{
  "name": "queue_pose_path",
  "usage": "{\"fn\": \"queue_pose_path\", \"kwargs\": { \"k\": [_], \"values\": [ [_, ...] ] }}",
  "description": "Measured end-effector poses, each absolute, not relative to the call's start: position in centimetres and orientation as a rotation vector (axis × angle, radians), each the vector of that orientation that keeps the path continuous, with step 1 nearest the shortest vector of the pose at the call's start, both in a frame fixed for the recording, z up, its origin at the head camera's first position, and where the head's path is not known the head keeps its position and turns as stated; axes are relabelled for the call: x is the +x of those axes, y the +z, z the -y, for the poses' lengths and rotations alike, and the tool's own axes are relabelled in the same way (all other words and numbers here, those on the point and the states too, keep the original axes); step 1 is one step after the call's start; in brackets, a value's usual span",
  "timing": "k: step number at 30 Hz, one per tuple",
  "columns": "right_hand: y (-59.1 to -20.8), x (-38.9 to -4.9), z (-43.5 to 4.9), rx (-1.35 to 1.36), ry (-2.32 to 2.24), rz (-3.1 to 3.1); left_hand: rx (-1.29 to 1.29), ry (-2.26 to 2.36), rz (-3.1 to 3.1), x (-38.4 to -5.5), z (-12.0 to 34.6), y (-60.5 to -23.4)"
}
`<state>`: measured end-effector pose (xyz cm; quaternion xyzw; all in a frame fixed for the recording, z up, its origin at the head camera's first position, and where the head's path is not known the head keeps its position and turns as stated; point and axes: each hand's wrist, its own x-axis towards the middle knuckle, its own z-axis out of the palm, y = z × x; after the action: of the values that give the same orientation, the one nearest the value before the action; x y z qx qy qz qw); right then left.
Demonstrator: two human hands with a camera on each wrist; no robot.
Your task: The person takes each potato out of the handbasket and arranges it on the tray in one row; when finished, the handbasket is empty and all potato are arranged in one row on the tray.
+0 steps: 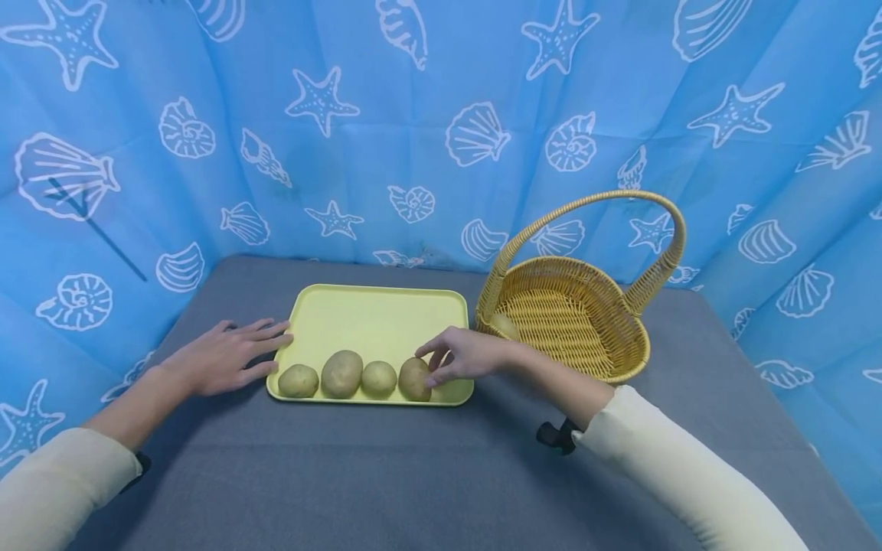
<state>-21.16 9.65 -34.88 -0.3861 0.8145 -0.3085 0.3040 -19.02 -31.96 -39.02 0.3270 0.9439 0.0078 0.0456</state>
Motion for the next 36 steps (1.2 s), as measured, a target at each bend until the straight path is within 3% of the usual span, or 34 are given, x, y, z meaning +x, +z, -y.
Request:
{"fn": "queue_pose_path", "kwargs": {
  "k": [10,18,27,36],
  "values": [
    [-30.1,-20.0,-14.4,-1.017,-0.744,-2.173,1.0,0.008,-2.894,-19.0,31.9,-39.1],
    [-27.5,-21.0,-19.1,-0.884,-0.779,-2.034,0.972,-0.018,-2.894,-18.9,31.8,-39.1],
    [-27.7,-24.1,-23.0,-0.838,-0.782,-1.977,0.957,-0.002,-2.879,-18.9,31.6,-39.0],
    [-29.4,-26.6,-23.8,-0.63,-0.772,-1.972,0.962,-0.003,-2.874,-19.0,31.6,-38.8]
  ]
}}
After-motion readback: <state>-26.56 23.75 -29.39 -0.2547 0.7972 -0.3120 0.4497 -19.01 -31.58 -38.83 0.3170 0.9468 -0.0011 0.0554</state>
